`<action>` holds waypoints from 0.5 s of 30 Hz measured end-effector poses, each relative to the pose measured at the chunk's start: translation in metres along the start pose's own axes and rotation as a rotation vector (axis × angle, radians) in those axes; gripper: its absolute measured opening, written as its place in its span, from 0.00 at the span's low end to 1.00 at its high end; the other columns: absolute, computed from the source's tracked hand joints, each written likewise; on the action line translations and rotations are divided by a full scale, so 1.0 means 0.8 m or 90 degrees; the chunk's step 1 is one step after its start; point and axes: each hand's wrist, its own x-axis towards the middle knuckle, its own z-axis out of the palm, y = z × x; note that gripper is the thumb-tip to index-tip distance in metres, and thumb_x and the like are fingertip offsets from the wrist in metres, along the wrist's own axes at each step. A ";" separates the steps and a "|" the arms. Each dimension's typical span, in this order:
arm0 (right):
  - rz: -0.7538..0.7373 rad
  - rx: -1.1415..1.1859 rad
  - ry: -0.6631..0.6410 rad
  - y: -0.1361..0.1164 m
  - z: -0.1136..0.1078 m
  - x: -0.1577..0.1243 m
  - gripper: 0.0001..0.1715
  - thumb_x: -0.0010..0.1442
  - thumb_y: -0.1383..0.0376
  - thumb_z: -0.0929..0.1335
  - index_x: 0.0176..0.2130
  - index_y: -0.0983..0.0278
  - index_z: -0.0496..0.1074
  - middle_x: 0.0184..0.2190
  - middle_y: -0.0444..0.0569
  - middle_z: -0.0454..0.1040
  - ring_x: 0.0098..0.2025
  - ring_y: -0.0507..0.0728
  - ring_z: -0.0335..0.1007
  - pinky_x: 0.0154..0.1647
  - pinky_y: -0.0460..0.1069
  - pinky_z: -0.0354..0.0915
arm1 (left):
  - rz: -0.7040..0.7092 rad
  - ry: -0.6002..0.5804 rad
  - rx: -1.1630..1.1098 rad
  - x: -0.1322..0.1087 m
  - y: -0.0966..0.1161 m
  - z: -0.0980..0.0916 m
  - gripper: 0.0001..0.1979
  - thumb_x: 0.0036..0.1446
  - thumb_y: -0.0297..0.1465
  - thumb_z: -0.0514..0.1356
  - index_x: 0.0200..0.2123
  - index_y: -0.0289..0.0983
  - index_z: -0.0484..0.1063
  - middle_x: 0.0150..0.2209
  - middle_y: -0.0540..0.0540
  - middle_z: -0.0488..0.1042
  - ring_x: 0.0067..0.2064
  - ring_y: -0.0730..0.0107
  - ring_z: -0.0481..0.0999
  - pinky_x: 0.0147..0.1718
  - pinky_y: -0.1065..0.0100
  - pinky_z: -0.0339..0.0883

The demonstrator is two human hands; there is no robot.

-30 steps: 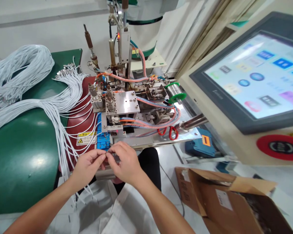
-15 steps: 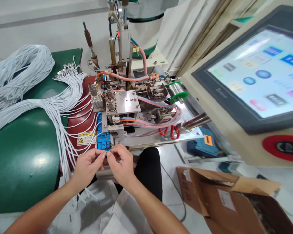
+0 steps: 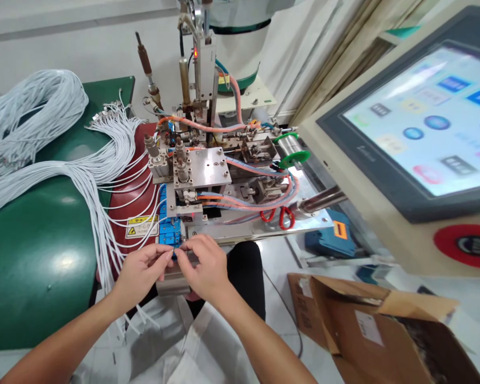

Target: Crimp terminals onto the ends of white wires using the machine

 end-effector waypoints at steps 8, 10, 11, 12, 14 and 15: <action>0.056 0.052 -0.041 0.002 0.007 0.000 0.08 0.55 0.69 0.63 0.25 0.63 0.64 0.25 0.45 0.66 0.28 0.52 0.63 0.29 0.47 0.60 | -0.007 -0.034 -0.054 0.004 -0.003 -0.001 0.12 0.54 0.34 0.53 0.40 0.34 0.67 0.26 0.51 0.70 0.18 0.80 0.67 0.20 0.75 0.62; 0.053 0.043 -0.025 0.003 0.009 -0.001 0.07 0.55 0.69 0.63 0.25 0.63 0.63 0.25 0.45 0.66 0.28 0.52 0.62 0.30 0.47 0.60 | -0.008 -0.024 -0.067 0.004 -0.005 0.003 0.10 0.55 0.34 0.53 0.38 0.35 0.65 0.26 0.51 0.70 0.19 0.79 0.69 0.21 0.75 0.63; 0.042 0.035 -0.019 0.003 0.010 -0.001 0.07 0.55 0.68 0.63 0.26 0.63 0.64 0.25 0.45 0.66 0.29 0.53 0.62 0.31 0.47 0.60 | -0.012 -0.023 -0.069 0.004 -0.006 0.004 0.10 0.55 0.34 0.52 0.38 0.35 0.65 0.26 0.51 0.70 0.19 0.79 0.70 0.21 0.75 0.63; 0.034 0.028 -0.016 0.004 0.010 -0.001 0.06 0.55 0.68 0.63 0.26 0.63 0.64 0.25 0.46 0.66 0.29 0.53 0.62 0.32 0.48 0.60 | -0.018 -0.026 -0.063 0.005 -0.007 0.003 0.10 0.55 0.34 0.52 0.38 0.36 0.64 0.26 0.52 0.71 0.19 0.79 0.69 0.20 0.75 0.63; 0.042 0.020 -0.018 0.007 0.011 0.000 0.06 0.56 0.68 0.62 0.27 0.63 0.64 0.25 0.46 0.66 0.30 0.53 0.62 0.32 0.48 0.59 | -0.022 -0.032 -0.023 0.007 -0.008 -0.002 0.11 0.55 0.35 0.53 0.40 0.37 0.63 0.26 0.51 0.72 0.18 0.78 0.68 0.19 0.75 0.61; 0.061 0.021 -0.020 0.010 0.011 0.001 0.06 0.56 0.68 0.62 0.27 0.63 0.63 0.25 0.45 0.66 0.30 0.53 0.62 0.32 0.48 0.59 | -0.013 -0.029 0.017 0.009 -0.008 -0.006 0.11 0.54 0.35 0.54 0.40 0.37 0.63 0.27 0.51 0.72 0.18 0.78 0.68 0.19 0.74 0.61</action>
